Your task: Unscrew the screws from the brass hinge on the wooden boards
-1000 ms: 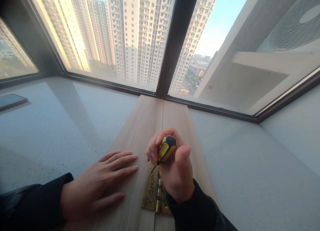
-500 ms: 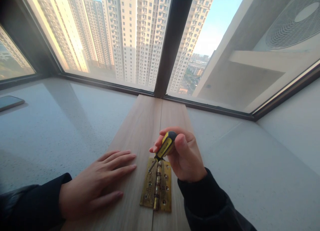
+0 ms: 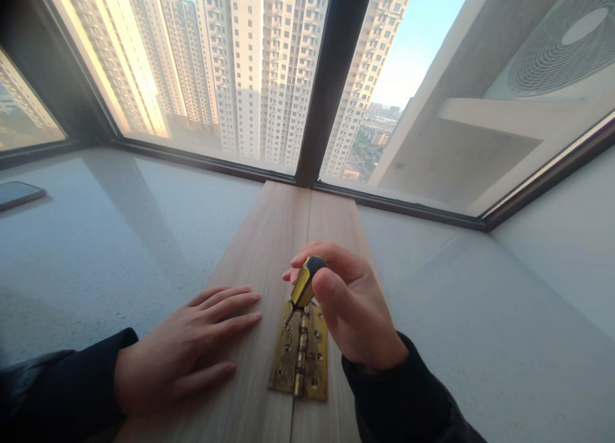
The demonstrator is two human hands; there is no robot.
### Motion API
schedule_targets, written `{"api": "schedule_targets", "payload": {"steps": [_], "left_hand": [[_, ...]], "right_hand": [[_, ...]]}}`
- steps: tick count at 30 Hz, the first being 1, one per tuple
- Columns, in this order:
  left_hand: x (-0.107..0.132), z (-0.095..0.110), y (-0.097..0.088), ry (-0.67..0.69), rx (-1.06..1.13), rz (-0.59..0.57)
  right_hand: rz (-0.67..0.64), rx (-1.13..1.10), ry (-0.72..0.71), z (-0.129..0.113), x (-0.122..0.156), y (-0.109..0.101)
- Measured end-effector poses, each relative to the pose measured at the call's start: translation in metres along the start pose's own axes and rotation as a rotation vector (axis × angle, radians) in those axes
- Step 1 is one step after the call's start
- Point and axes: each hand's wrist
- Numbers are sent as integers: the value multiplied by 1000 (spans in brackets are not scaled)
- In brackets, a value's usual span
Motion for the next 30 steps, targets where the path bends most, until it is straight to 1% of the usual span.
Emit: {"api": "schedule_targets", "payload": {"steps": [3,6,8,11,14,17,19,21,25,28,30], "left_hand": [[0,0,0,6,1,7],[0,0,0,19,3,6],[0,-1,1,28,3,8],[1,-1,2,28,3,20],[1,-2,2,27,3,20],[1,-2,2,32,2,13],[1,-2,2,28,-5,10],[1,-2,1,23,-15,5],[1,-1,0,31,-12,8],[0,-1,0,34,1,12],[1,-2,1,36,9,16]], "right_hand": [[15,-61,2,5,-4,1],[2,-161,13,11,-8,11],[-5,-183,27,11,-9,17],[24,-116,5,7,-6,18],[72,-31,-43,2,-1,12],[109,31,-54,2,0,5],[120,43,-55,4,-1,5],[119,0,-64,9,-5,10],[82,-126,-61,17,-13,28],[68,-127,-68,17,-12,34],[93,-101,-94,15,-9,33]]}}
Point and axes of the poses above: each hand's wrist, its own x-axis away from the middle knuckle, its own y-axis out of the palm, z = x × y, and after that the axes turned 11 degrees about x, right-handed
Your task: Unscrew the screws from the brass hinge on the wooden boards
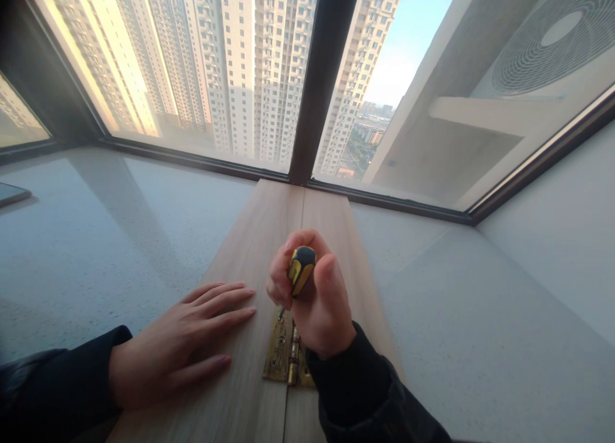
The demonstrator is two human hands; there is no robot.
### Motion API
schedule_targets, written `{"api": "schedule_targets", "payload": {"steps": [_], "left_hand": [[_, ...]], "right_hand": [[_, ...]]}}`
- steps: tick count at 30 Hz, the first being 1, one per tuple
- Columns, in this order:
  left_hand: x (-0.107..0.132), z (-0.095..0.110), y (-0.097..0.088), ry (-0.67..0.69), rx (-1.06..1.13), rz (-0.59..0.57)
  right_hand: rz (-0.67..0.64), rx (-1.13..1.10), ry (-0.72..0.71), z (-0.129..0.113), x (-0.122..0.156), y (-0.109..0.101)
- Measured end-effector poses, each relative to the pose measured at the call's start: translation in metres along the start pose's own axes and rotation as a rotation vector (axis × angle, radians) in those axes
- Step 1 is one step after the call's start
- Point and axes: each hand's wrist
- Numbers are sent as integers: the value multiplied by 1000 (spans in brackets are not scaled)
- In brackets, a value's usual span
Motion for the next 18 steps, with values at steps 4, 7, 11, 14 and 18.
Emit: {"api": "schedule_targets", "payload": {"steps": [4,7,11,14,18], "left_hand": [[1,-1,1,3,3,7],[1,-1,2,2,-1,6],[0,0,0,-3,-11,-11],[0,0,0,-5,-6,-16],[0,0,1,5,10,7]], "right_hand": [[83,63,-41,-5,5,-12],[60,60,-15,-2,3,-18],[-23,-55,28,5,-2,-9],[-55,-83,55,5,-1,-1],[-18,-41,15,0,3,-4]]}}
Point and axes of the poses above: each hand's wrist, its own x-axis away from the middle knuckle, its own y-axis out of the palm, z = x × y, and after that the axes turned 11 degrees about x, right-handed
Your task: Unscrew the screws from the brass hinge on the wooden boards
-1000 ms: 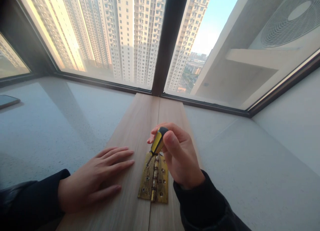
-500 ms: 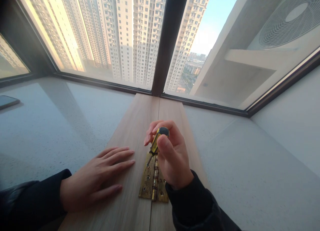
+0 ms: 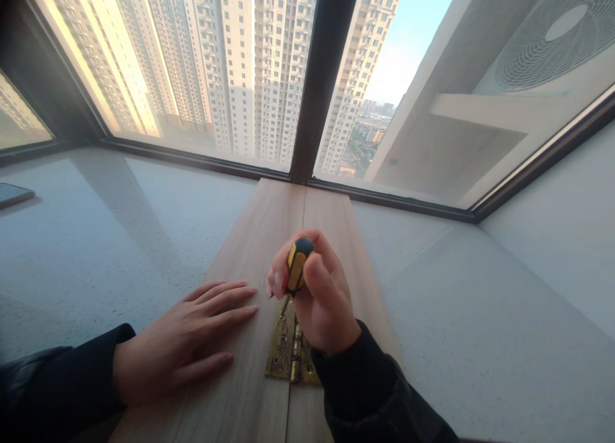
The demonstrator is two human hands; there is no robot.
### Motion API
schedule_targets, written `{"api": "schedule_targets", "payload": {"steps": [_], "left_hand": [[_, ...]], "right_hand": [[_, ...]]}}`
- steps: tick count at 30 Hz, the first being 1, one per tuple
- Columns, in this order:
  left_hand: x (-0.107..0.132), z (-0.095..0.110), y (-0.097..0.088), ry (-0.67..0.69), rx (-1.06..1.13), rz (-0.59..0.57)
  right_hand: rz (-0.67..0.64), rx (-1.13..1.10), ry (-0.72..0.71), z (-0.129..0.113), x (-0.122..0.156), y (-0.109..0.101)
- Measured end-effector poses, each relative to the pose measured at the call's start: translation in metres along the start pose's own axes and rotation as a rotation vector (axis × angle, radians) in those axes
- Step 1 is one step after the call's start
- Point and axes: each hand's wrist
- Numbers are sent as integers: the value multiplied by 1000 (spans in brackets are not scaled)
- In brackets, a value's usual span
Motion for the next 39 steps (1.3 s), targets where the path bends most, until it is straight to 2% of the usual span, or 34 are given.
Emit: {"api": "schedule_targets", "payload": {"steps": [6,11,14,22,29,33,39], "left_hand": [[0,0,0,-9,-33,-13],[0,0,-1,-3,-26,-15],[0,0,-1,0,-31,-18],[0,0,0,-6,-37,-18],[0,-1,0,-11,-58,-41],[0,0,-1,-19,-72,-51],[0,0,-1,-18,-69,-39]], "right_hand": [[89,16,4,3,-3,-13],[31,-59,47,6,-9,-2],[24,-39,21,3,-5,1],[110,29,-2,0,0,-16],[95,-121,27,3,-6,-4],[126,-94,-14,1,-3,-4],[159,-4,-40,6,0,-17]]}}
Point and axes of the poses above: each hand's wrist, its own x-axis away from the middle knuckle, its own y-axis out of the palm, z = x × y, and after that the axes turned 11 degrees about x, right-handed
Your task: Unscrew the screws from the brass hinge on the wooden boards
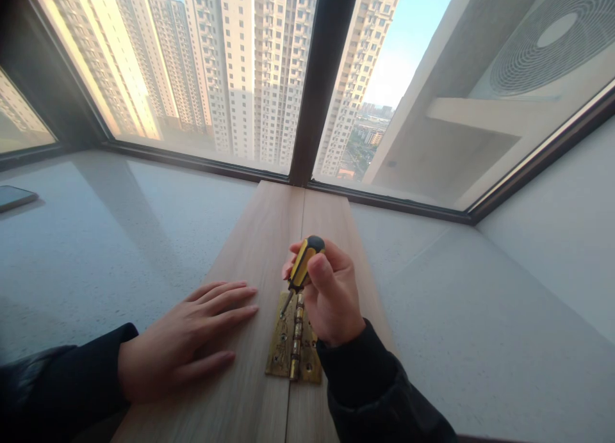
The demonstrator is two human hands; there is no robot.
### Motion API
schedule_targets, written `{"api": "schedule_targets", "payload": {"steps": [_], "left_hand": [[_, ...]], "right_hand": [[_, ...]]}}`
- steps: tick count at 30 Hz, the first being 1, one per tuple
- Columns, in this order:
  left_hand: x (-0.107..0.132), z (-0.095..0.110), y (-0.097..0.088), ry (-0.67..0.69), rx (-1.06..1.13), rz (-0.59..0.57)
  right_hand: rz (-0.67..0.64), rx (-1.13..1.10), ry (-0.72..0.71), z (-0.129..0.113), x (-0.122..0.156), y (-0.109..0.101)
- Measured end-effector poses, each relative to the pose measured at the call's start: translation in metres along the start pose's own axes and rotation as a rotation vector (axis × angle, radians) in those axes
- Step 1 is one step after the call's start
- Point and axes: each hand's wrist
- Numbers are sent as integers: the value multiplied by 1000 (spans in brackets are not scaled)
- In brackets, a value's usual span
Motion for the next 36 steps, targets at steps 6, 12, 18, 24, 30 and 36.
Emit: {"api": "schedule_targets", "payload": {"steps": [6,12,18,24,30,36], "left_hand": [[0,0,0,-1,-1,-5],[-1,2,-2,-5,2,-6],[-1,2,-2,-3,1,0],[-1,2,-1,2,14,6],[-1,2,-2,-18,18,6],[-1,2,-1,-5,35,19]], "right_hand": [[-14,-70,48,6,-1,11],[-34,-67,21,1,0,20],[8,-22,4,4,-1,6],[-33,-94,52,3,0,14],[11,-92,28,0,2,12],[79,-17,-9,7,0,1]]}}
Point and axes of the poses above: each hand's wrist, its own x-axis away from the middle knuckle, its own y-axis out of the palm, z = x × y, and after that the axes turned 11 degrees about x, right-handed
